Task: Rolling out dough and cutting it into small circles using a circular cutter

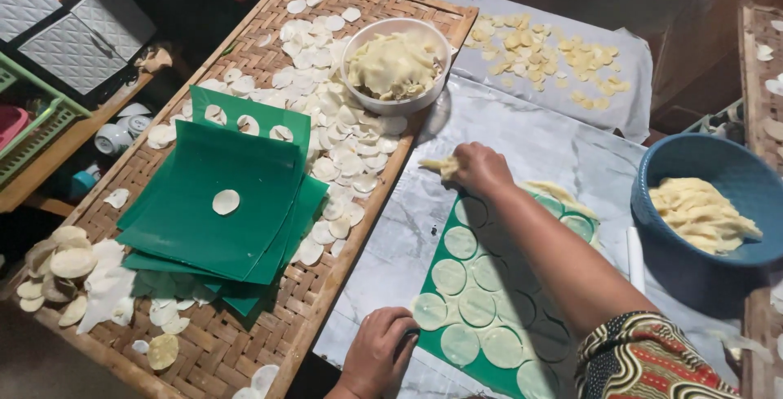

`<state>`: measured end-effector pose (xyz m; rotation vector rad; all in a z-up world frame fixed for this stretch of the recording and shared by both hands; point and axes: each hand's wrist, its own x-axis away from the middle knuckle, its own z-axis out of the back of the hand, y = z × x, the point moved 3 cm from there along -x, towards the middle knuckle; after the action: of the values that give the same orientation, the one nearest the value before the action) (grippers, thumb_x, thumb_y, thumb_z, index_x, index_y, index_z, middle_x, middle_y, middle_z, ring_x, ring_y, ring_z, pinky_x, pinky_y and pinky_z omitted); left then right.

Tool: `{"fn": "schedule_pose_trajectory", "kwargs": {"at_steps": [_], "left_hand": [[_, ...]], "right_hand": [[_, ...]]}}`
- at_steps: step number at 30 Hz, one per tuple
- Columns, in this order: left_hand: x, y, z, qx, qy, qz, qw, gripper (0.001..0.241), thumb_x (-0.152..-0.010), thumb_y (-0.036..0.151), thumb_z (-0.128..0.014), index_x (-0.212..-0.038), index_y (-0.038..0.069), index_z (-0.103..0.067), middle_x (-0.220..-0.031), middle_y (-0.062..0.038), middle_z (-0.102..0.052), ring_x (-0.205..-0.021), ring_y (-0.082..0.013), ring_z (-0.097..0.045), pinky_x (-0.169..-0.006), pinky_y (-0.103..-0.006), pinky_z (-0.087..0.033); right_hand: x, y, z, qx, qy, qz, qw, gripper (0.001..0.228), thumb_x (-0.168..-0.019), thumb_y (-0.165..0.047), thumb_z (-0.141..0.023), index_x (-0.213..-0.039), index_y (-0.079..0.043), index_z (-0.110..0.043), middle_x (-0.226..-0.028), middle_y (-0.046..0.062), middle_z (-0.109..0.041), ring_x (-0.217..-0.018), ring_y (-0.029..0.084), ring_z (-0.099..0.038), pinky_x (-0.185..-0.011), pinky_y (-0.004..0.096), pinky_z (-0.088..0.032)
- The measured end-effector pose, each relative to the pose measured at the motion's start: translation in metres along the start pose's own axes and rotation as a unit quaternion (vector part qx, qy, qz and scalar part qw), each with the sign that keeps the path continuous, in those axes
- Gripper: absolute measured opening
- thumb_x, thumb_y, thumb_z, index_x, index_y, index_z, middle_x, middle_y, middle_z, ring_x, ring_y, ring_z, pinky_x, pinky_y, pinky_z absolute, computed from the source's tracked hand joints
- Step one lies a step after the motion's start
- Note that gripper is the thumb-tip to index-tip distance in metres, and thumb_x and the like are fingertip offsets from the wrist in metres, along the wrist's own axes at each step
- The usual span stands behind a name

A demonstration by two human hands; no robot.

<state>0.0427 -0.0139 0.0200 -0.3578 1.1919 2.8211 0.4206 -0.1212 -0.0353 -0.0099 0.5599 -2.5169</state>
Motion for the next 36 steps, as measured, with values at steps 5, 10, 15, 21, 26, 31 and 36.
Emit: {"fn": "schedule_pose_trajectory", "kwargs": {"at_steps": [5,10,15,21,26,31,36], "left_hand": [[0.0,0.0,0.001,-0.001,-0.013,0.014,1.0,0.017,-0.087,0.014,-0.07,-0.103,0.011,-0.066,-0.114,-0.005,-0.064,-0.104,-0.0241,-0.062,-0.092,-0.0376,-0.048],[0.0,-0.006,-0.005,-0.002,-0.027,0.02,0.999,0.019,-0.087,0.015,-0.071,-0.105,0.012,-0.066,-0.115,-0.004,-0.064,-0.105,-0.0228,-0.062,-0.094,-0.0376,-0.047],[0.003,-0.007,-0.009,-0.012,0.016,0.001,1.0,0.02,-0.085,0.016,-0.072,-0.104,0.013,-0.068,-0.115,-0.001,-0.066,-0.105,-0.0222,-0.063,-0.093,-0.0361,-0.048],[0.005,-0.011,-0.012,-0.02,0.021,-0.007,1.0,0.021,-0.084,0.016,-0.073,-0.104,0.013,-0.068,-0.116,-0.001,-0.066,-0.105,-0.022,-0.063,-0.091,-0.0361,-0.048],[0.005,-0.01,-0.012,-0.019,0.026,-0.011,0.999,0.021,-0.084,0.016,-0.073,-0.104,0.013,-0.067,-0.115,-0.001,-0.067,-0.104,-0.0223,-0.063,-0.092,-0.0367,-0.048],[0.009,-0.014,-0.016,-0.026,0.015,-0.005,1.0,0.025,-0.084,0.017,-0.073,-0.108,0.014,-0.067,-0.117,-0.002,-0.065,-0.106,-0.0226,-0.062,-0.092,-0.0368,-0.048],[0.011,-0.017,-0.02,-0.054,0.025,-0.023,0.998,0.031,-0.086,0.019,-0.071,-0.116,0.014,-0.063,-0.119,-0.003,-0.065,-0.107,-0.0232,-0.062,-0.092,-0.037,-0.047]], "right_hand": [[-0.043,0.111,0.046,-0.417,0.085,-0.213,0.88,0.044,-0.083,-0.013,-0.076,-0.123,-0.011,-0.058,-0.105,0.01,-0.065,-0.085,0.02,-0.064,-0.066,0.032,-0.052],[-0.003,0.107,0.108,-0.165,0.096,-0.188,0.963,0.052,-0.085,-0.008,-0.08,-0.128,-0.005,-0.051,-0.121,0.02,-0.066,-0.11,0.033,-0.066,-0.093,0.045,-0.051],[0.045,0.082,0.042,0.03,0.016,0.049,0.998,0.033,-0.078,-0.023,-0.081,-0.108,-0.011,-0.072,-0.111,0.005,-0.07,-0.104,0.03,-0.064,-0.092,0.04,-0.05],[0.053,0.168,0.069,-0.097,0.206,-0.201,0.953,0.037,-0.086,-0.021,-0.078,-0.117,-0.002,-0.072,-0.103,0.016,-0.074,-0.088,0.034,-0.068,-0.082,0.041,-0.052],[0.081,0.143,0.085,0.11,0.009,-0.204,0.973,0.051,-0.095,-0.012,-0.045,-0.144,0.001,-0.045,-0.147,0.022,-0.045,-0.131,0.041,-0.044,-0.107,0.065,-0.032],[0.11,0.129,0.094,0.129,-0.104,-0.252,0.953,0.099,-0.081,-0.038,-0.081,-0.159,-0.008,-0.027,-0.156,0.014,-0.046,-0.136,0.038,-0.05,-0.11,0.07,-0.032],[0.127,0.144,0.085,0.141,0.042,-0.208,0.967,0.056,-0.09,-0.026,-0.073,-0.14,-0.009,-0.054,-0.125,0.022,-0.057,-0.1,0.045,-0.064,-0.084,0.055,-0.053]]}}
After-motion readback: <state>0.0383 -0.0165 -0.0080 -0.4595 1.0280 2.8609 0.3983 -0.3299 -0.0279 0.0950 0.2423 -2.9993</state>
